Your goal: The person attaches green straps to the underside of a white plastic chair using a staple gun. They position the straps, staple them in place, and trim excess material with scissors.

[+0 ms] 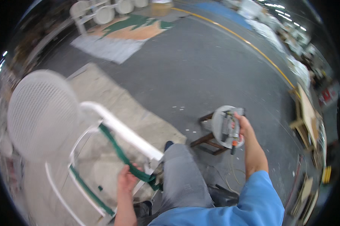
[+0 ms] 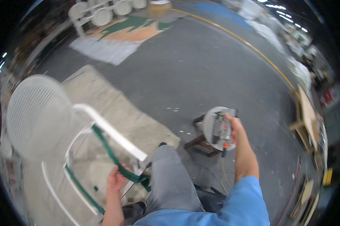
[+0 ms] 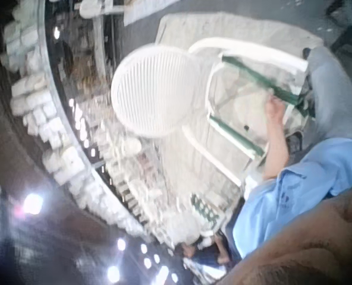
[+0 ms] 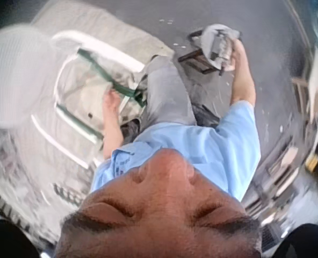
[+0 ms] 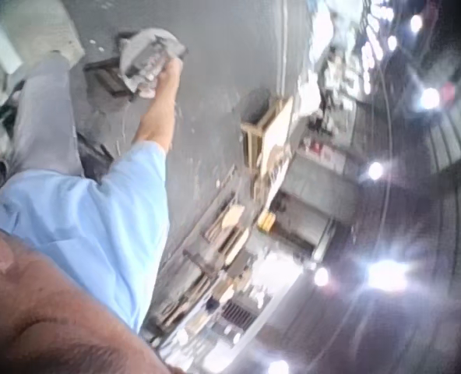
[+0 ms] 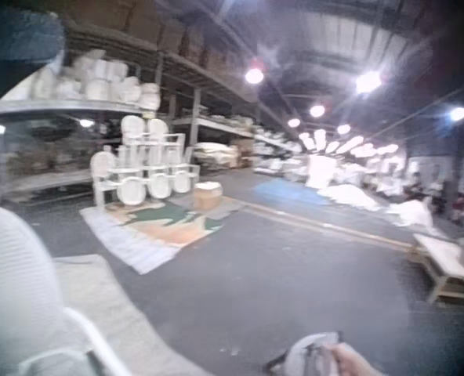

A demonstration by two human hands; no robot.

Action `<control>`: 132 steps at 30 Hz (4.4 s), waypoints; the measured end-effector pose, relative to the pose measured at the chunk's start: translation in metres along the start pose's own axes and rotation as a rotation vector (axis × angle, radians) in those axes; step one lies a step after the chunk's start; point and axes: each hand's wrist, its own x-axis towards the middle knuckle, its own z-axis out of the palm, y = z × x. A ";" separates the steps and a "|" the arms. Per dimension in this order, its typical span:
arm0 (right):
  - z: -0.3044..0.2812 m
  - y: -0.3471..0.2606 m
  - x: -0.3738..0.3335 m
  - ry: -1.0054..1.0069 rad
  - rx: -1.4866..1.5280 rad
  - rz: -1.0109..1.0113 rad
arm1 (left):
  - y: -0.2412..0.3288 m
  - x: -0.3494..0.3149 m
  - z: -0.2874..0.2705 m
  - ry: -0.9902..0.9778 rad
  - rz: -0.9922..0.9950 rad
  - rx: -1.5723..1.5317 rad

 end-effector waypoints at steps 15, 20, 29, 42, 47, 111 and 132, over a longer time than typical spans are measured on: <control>-0.021 0.020 0.027 -0.184 0.016 0.026 | -0.101 -0.091 -0.004 0.246 0.012 0.025; -0.013 0.040 -0.018 0.101 -0.403 -0.286 | -0.097 -0.094 0.003 0.410 0.106 0.108; -0.063 0.026 -0.097 -0.058 -0.327 -0.618 | -0.103 -0.077 0.006 0.434 0.203 0.118; 0.143 0.164 -0.216 -0.869 -0.412 -0.474 | -0.147 -0.075 0.006 0.221 -0.003 0.584; 0.230 0.226 -0.180 -0.901 -1.019 -0.310 | -0.186 -0.053 0.032 0.154 -0.173 0.726; 0.317 0.300 -0.169 -0.286 0.338 0.966 | -0.053 0.009 0.047 0.510 -0.043 2.215; 0.361 0.404 -0.083 -0.024 0.591 0.772 | -0.047 0.009 0.037 0.428 0.048 2.185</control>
